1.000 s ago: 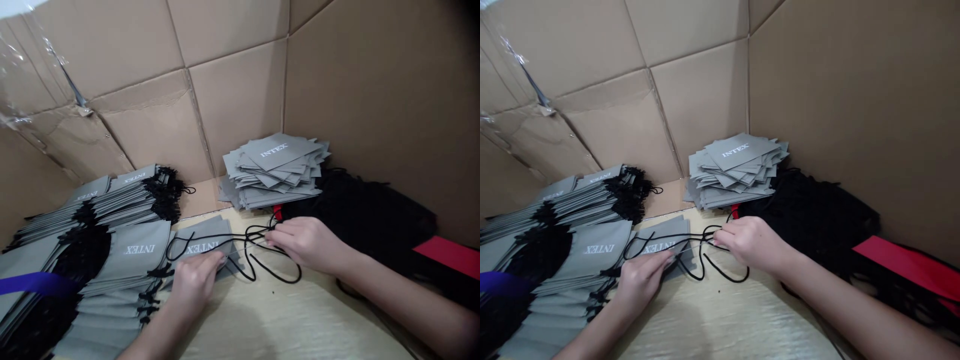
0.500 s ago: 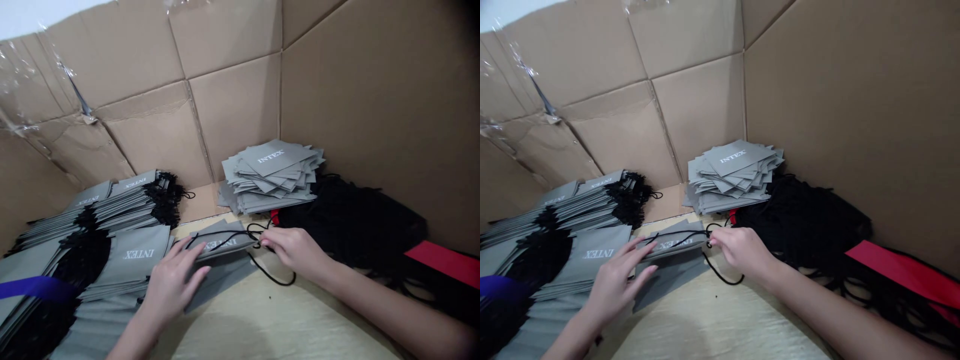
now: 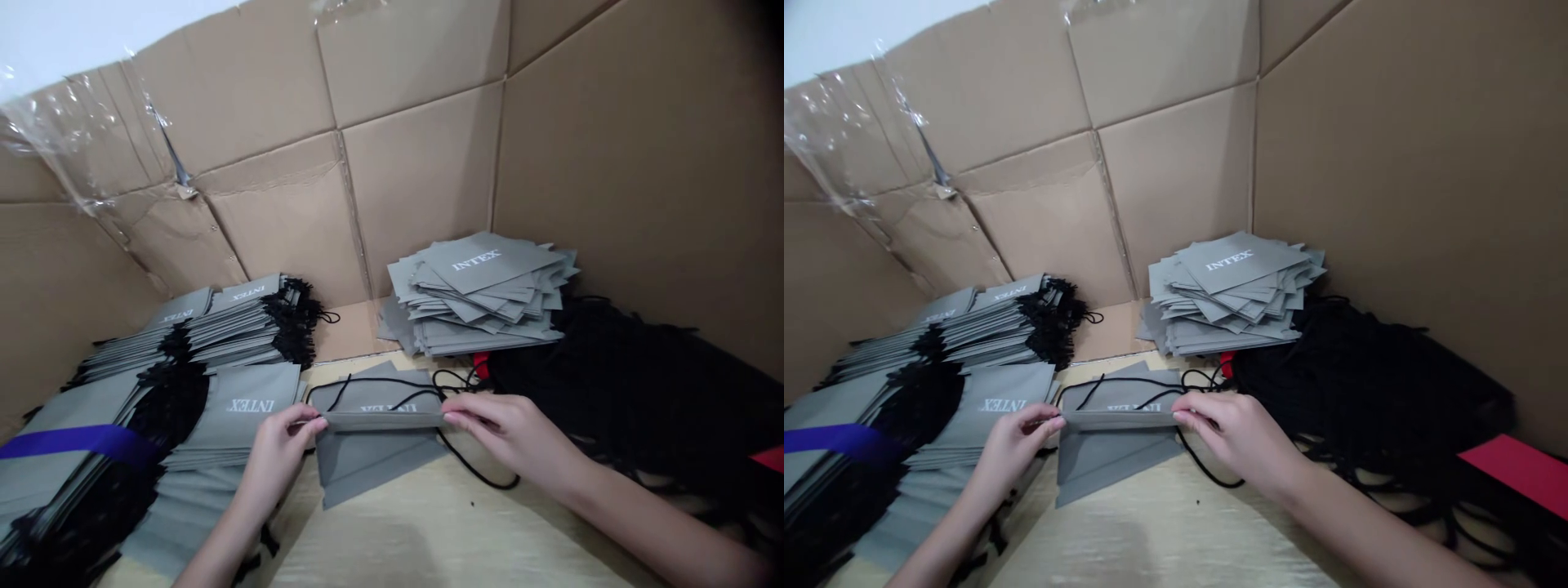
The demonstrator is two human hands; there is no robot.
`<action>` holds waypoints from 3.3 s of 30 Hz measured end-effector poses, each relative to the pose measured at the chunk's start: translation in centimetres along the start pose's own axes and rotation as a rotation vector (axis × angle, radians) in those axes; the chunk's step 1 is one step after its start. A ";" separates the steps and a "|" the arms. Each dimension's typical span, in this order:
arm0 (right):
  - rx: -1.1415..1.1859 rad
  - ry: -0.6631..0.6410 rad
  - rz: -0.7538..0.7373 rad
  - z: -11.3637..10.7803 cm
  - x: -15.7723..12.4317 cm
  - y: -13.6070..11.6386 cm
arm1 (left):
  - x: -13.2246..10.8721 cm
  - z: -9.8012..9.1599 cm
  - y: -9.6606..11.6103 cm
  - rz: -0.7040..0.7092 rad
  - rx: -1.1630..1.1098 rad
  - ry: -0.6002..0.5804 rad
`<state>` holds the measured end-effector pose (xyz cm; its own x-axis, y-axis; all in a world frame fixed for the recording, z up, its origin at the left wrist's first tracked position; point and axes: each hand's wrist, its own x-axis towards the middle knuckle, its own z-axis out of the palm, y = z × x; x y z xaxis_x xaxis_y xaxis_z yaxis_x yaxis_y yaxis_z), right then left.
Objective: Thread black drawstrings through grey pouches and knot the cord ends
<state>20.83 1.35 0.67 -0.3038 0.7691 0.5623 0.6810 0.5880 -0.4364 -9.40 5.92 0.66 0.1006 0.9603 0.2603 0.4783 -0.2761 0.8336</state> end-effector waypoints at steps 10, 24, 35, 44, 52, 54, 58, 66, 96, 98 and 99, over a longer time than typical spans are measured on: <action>0.092 -0.076 0.099 0.6 -0.3 0.0 | -0.3 0.1 0.7 -0.308 -0.648 -0.001; 0.170 -0.160 0.180 1.3 0.0 0.2 | -0.2 -0.7 1.0 -0.310 -0.829 -0.259; 0.303 -0.143 0.296 1.1 0.0 1.2 | -0.1 -2.0 1.9 -0.246 -1.291 -0.206; 0.308 -0.116 0.344 1.3 0.0 1.1 | 0.0 1.0 0.2 -0.187 -0.893 -0.031; 0.286 -0.080 0.335 1.7 -0.1 0.1 | -0.3 1.4 0.0 -0.213 -0.820 0.213; 0.298 -0.015 0.383 1.7 0.0 0.3 | -0.5 1.1 0.5 -0.211 -0.941 0.208; 0.319 0.106 0.444 1.2 0.1 1.3 | -1.1 0.1 1.3 0.017 -0.887 -0.035; 0.204 -0.007 0.124 0.4 -0.8 1.5 | 1.2 -0.8 -1.5 0.081 -0.035 0.026; 0.210 -0.381 -0.014 0.0 -1.1 -0.4 | 7.3 4.3 -0.1 -0.034 0.161 0.015; 0.228 -0.373 0.018 0.1 -1.0 -0.2 | 7.1 3.5 0.0 -0.015 -0.017 0.039; 0.230 -0.369 0.038 0.1 -1.0 -0.2 | 7.0 3.2 0.1 -0.014 -0.105 0.041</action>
<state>20.92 0.49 0.11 -0.5281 0.8043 0.2724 0.5424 0.5663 -0.6206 -5.88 12.72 0.98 0.0575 0.9622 0.2662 0.3855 -0.2674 0.8831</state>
